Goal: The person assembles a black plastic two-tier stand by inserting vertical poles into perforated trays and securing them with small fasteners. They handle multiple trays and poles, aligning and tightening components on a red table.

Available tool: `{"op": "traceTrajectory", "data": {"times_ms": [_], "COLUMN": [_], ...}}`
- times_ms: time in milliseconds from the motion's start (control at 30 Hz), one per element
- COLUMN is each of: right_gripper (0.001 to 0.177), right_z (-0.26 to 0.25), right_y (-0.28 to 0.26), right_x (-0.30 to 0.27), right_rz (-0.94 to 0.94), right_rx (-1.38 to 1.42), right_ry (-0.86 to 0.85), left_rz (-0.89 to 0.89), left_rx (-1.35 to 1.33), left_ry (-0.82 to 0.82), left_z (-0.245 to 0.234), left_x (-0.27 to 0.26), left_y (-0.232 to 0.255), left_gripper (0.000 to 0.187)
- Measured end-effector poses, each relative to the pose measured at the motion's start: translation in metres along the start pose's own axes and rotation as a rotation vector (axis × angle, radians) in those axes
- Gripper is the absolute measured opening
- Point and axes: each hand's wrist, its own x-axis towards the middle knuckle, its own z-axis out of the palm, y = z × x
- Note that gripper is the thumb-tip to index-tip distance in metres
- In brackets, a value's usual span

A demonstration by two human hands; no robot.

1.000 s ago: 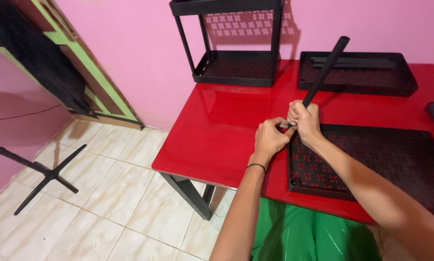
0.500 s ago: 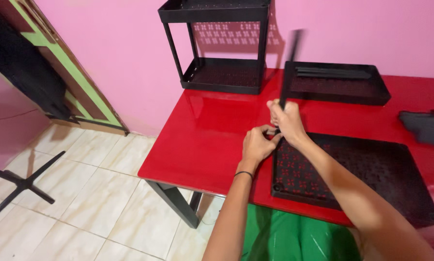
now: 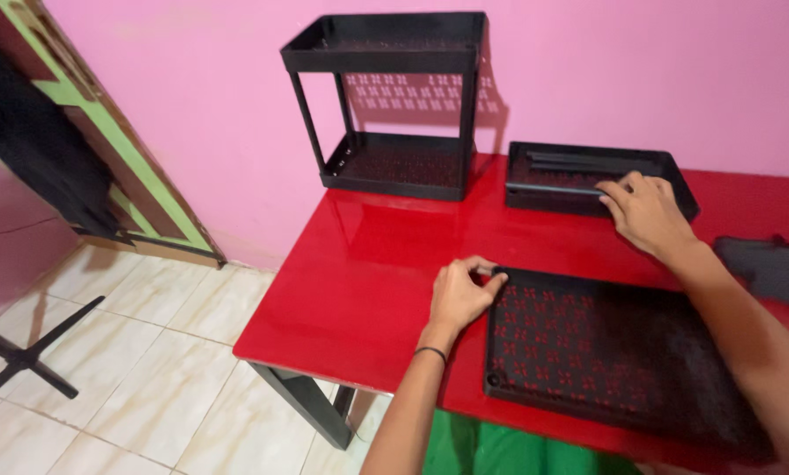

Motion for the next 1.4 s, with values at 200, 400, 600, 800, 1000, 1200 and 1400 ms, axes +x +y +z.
{"op": "traceTrajectory", "data": {"times_ms": [200,400,600,800,1000,1200,1400], "right_gripper": [0.042,0.043,0.037,0.044,0.038,0.029,0.026], "right_z": [0.038,0.048,0.043,0.05,0.061,0.058,0.04], "right_y": [0.021,0.003,-0.009,0.001,0.008,0.007,0.001], "right_x": [-0.005,-0.015,-0.012,-0.02,-0.024,-0.022,-0.023], "right_rz": [0.05,0.1,0.057,0.088,0.159,0.169,0.129], "right_rx": [-0.233,-0.073,-0.067,-0.057,-0.05,-0.065,-0.078], "right_ry": [-0.005,0.045,-0.131,-0.103,-0.117,-0.132,-0.219], "left_rz": [-0.017,-0.014,-0.052,0.089,0.043,0.008,0.014], "left_rx": [0.01,-0.012,0.005,-0.037,-0.05,-0.05,-0.058], "left_ry": [-0.022,-0.015,-0.016,0.016,-0.004,-0.003,-0.002], "left_z": [0.001,-0.001,-0.003,-0.002,-0.003,-0.002,-0.003], "left_x": [0.001,0.001,0.001,0.0,0.0,0.0,0.001], "left_y": [-0.002,0.001,0.003,0.0,0.002,0.003,0.002], "left_gripper": [0.028,0.027,0.028,0.02,0.019,0.02,0.022]}}
